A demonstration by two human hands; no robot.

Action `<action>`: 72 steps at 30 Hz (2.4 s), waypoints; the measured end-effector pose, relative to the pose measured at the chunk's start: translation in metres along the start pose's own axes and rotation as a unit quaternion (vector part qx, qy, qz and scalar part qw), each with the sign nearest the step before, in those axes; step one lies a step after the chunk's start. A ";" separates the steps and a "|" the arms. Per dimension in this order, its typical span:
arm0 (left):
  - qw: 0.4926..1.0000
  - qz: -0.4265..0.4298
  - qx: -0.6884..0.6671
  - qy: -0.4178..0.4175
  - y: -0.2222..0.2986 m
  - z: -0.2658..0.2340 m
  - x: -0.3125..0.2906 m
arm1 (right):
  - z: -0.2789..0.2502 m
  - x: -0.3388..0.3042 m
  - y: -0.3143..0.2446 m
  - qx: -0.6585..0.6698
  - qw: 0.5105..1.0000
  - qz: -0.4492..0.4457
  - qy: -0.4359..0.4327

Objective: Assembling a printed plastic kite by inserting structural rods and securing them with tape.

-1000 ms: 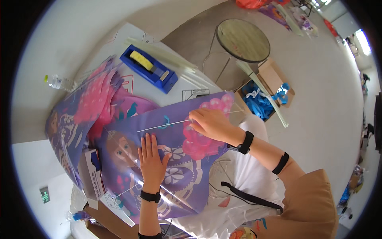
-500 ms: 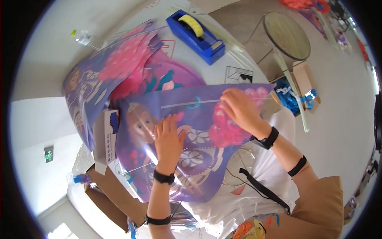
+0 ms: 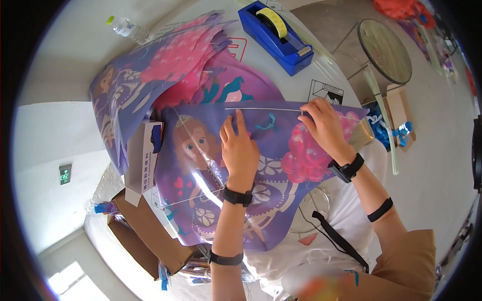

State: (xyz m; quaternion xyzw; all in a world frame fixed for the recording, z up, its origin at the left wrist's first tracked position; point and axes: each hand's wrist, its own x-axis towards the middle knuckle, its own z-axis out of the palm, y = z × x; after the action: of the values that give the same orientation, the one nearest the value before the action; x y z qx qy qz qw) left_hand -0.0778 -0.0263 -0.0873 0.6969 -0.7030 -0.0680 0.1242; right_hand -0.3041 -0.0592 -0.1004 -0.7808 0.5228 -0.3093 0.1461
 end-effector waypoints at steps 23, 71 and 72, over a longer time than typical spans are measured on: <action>0.992 -0.009 0.128 -0.013 0.010 0.005 0.012 | -0.014 0.003 0.020 -0.013 0.999 -0.048 -0.011; 0.992 -0.018 0.120 -0.038 0.021 0.008 0.013 | -0.003 0.012 0.038 -0.012 0.999 -0.044 -0.023; 0.992 -0.031 0.114 -0.049 0.019 0.004 0.013 | -0.002 0.013 0.035 -0.009 0.999 -0.045 -0.022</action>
State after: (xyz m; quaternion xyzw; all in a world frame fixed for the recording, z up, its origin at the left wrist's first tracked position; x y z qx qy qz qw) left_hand -0.0971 -0.0396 -0.0851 0.7238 -0.6895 -0.0249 0.0069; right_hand -0.3270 -0.0857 -0.1139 -0.8113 0.4869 -0.2937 0.1359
